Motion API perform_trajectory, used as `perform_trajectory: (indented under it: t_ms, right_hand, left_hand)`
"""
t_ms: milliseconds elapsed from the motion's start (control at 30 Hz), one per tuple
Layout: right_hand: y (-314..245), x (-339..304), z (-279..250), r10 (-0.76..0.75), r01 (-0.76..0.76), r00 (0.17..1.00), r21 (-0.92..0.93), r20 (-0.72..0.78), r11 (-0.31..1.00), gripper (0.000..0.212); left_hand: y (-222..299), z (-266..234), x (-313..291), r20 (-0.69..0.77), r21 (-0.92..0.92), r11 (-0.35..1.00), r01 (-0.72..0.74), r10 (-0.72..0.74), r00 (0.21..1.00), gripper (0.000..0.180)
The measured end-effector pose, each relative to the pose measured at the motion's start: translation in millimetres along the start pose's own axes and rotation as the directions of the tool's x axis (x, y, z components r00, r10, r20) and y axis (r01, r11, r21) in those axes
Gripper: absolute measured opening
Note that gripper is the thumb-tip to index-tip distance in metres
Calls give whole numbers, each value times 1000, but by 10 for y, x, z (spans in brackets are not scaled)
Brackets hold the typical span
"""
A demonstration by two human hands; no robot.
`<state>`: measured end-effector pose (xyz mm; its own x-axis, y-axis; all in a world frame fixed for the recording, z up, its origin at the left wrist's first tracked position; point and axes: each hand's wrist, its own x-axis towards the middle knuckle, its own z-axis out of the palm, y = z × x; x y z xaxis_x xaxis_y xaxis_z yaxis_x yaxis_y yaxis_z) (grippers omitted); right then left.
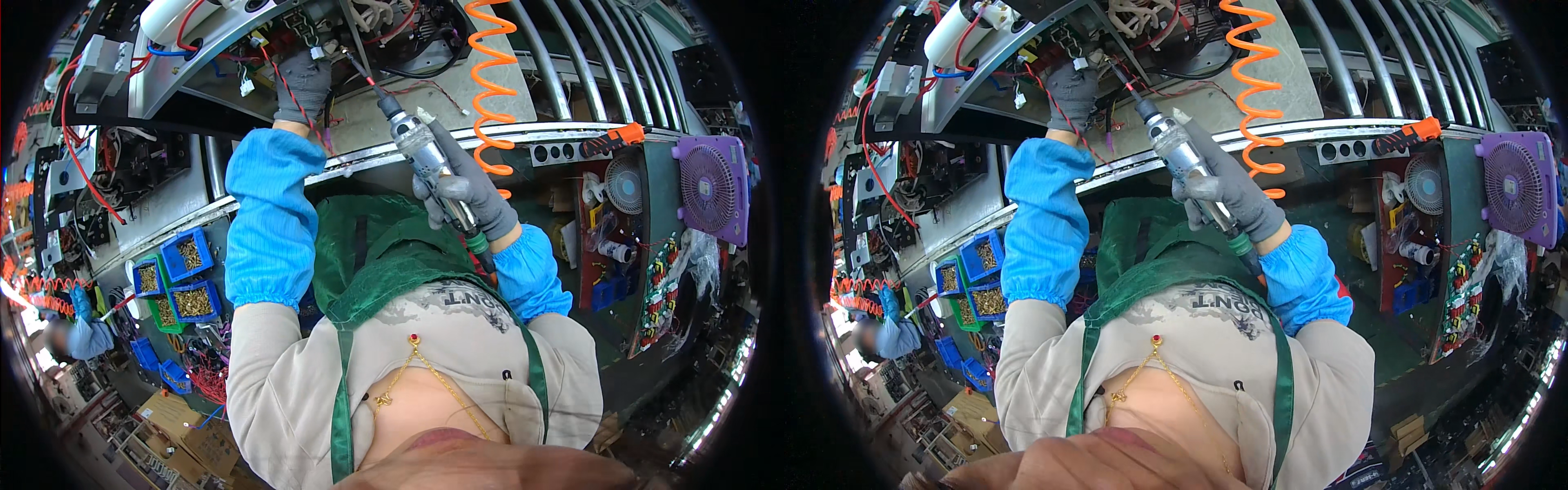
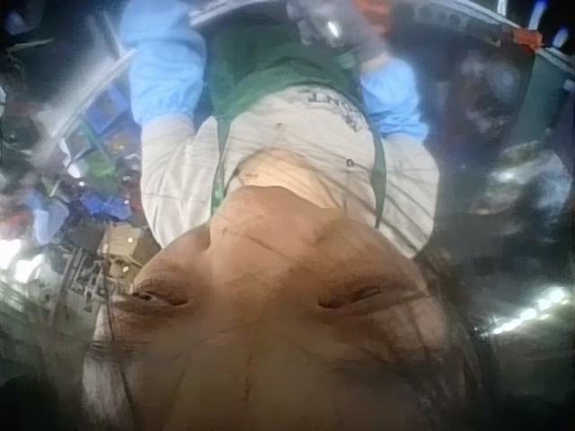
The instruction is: Manually assemble internal components and wiring into an electronic housing using an electric screwdriver.
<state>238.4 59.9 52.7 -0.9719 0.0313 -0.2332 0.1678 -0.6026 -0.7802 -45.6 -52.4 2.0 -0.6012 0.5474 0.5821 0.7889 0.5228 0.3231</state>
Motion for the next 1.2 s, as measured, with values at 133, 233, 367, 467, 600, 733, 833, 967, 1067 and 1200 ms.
perform_trajectory:
  t_ms: [133,233,367,467,600,733,833,967,1067,1200]
  right_hand:
    - [29,110,29,29,-29,1000,-12,-4,999,104]
    - [26,170,60,18,-18,999,-9,-40,1000,103]
    - [26,198,64,35,-35,999,-7,-25,999,101]
    - [-9,211,39,38,-38,999,-18,-14,999,99]
    - [-49,284,39,8,-9,1000,-63,-18,998,98]
    - [-98,320,6,44,-47,997,51,71,998,91]
    - [-139,335,52,72,-96,991,216,115,972,86]
    - [-63,487,119,29,-53,995,269,94,962,83]
    - [-52,552,172,-16,13,999,100,33,995,86]
    - [-20,579,153,-16,15,999,56,29,998,86]
  left_hand:
    - [116,69,-15,-279,-332,938,-104,8,960,24]
    - [85,-48,-121,301,-434,761,482,-382,874,30]
    - [-8,-22,-127,274,-547,727,416,-314,909,29]
    - [67,-36,-142,295,-513,715,475,-373,880,29]
    - [33,-34,-158,244,-505,769,391,-308,920,29]
    - [23,-29,-172,246,-445,788,426,-350,904,27]
    - [26,-54,-172,224,-452,826,338,-261,939,23]
    - [207,-147,-109,143,-383,916,119,-68,987,21]
    - [361,-158,-283,-19,-388,900,198,-223,975,24]
    - [384,-235,-245,400,-684,234,691,-671,624,28]
